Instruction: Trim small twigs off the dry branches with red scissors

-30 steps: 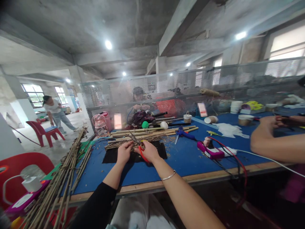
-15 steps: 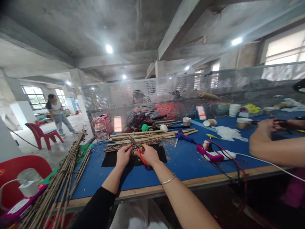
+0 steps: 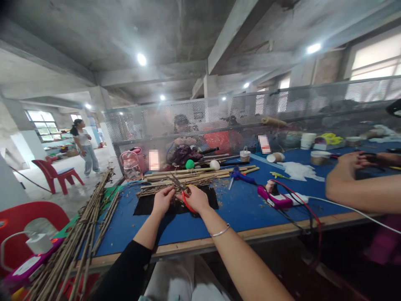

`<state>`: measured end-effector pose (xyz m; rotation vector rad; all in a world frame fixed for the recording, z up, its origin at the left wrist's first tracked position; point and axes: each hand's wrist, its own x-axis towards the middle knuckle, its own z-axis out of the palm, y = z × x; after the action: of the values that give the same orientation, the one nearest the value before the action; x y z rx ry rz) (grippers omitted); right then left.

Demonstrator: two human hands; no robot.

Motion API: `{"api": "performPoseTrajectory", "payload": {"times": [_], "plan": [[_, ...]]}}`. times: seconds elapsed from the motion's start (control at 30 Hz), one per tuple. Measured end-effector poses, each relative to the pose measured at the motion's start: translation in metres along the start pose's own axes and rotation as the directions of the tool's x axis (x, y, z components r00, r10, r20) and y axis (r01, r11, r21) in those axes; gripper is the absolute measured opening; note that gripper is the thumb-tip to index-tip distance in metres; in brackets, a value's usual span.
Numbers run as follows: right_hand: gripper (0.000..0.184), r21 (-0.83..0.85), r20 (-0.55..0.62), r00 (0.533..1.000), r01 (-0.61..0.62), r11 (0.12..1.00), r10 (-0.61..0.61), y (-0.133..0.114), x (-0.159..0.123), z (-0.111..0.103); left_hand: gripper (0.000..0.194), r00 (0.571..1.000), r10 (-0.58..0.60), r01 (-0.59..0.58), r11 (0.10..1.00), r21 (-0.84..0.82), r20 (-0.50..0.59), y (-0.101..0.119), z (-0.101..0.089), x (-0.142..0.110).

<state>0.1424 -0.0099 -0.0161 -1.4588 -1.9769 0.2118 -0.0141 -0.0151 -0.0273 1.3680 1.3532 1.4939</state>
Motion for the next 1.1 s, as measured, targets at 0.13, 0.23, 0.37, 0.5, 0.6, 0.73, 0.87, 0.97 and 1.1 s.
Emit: {"api": "performPoseTrajectory", "payload": {"times": [0.13, 0.23, 0.37, 0.5, 0.6, 0.73, 0.87, 0.97, 1.1], "plan": [[0.037, 0.001, -0.032, 0.997, 0.075, 0.997, -0.075, 0.0, 0.001, 0.001, 0.039, 0.998, -0.056, 0.059, 0.994, -0.097, 0.029, 0.003, 0.002, -0.001], [0.037, -0.022, -0.046, 0.994, 0.101, 0.995, -0.102, 0.0, 0.002, 0.002, 0.04, 0.997, -0.063, 0.067, 0.991, -0.112, 0.037, 0.007, 0.003, -0.003], [0.039, -0.074, -0.066, 0.988, 0.133, 0.988, -0.138, -0.001, 0.002, 0.002, 0.037, 0.997, -0.07, 0.074, 0.992, -0.105, 0.036, 0.01, 0.003, -0.006], [0.039, -0.105, -0.048, 0.989, 0.132, 0.986, -0.137, -0.002, 0.001, 0.001, 0.037, 0.997, -0.054, 0.059, 0.993, -0.106, 0.056, 0.006, 0.004, -0.004], [0.04, -0.117, -0.049, 0.989, 0.134, 0.984, -0.14, -0.003, 0.001, 0.0, 0.038, 0.997, -0.043, 0.049, 0.994, -0.095, 0.061, 0.001, 0.004, -0.001], [0.041, -0.117, -0.05, 0.988, 0.141, 0.983, -0.148, -0.003, 0.001, 0.001, 0.038, 0.997, -0.037, 0.044, 0.995, -0.093, 0.07, -0.001, 0.004, 0.0], [0.041, -0.106, -0.058, 0.986, 0.152, 0.983, -0.159, -0.001, 0.001, 0.002, 0.042, 0.993, -0.058, 0.072, 0.987, -0.141, 0.101, 0.0, 0.005, -0.001], [0.041, -0.097, -0.066, 0.984, 0.156, 0.983, -0.163, 0.0, 0.002, 0.004, 0.046, 0.99, -0.063, 0.086, 0.979, -0.185, 0.127, 0.0, 0.005, -0.001], [0.038, -0.067, -0.051, 0.986, 0.155, 0.986, -0.158, 0.0, 0.002, 0.004, 0.049, 0.986, -0.057, 0.094, 0.965, -0.244, 0.154, 0.001, 0.005, -0.002]]}}
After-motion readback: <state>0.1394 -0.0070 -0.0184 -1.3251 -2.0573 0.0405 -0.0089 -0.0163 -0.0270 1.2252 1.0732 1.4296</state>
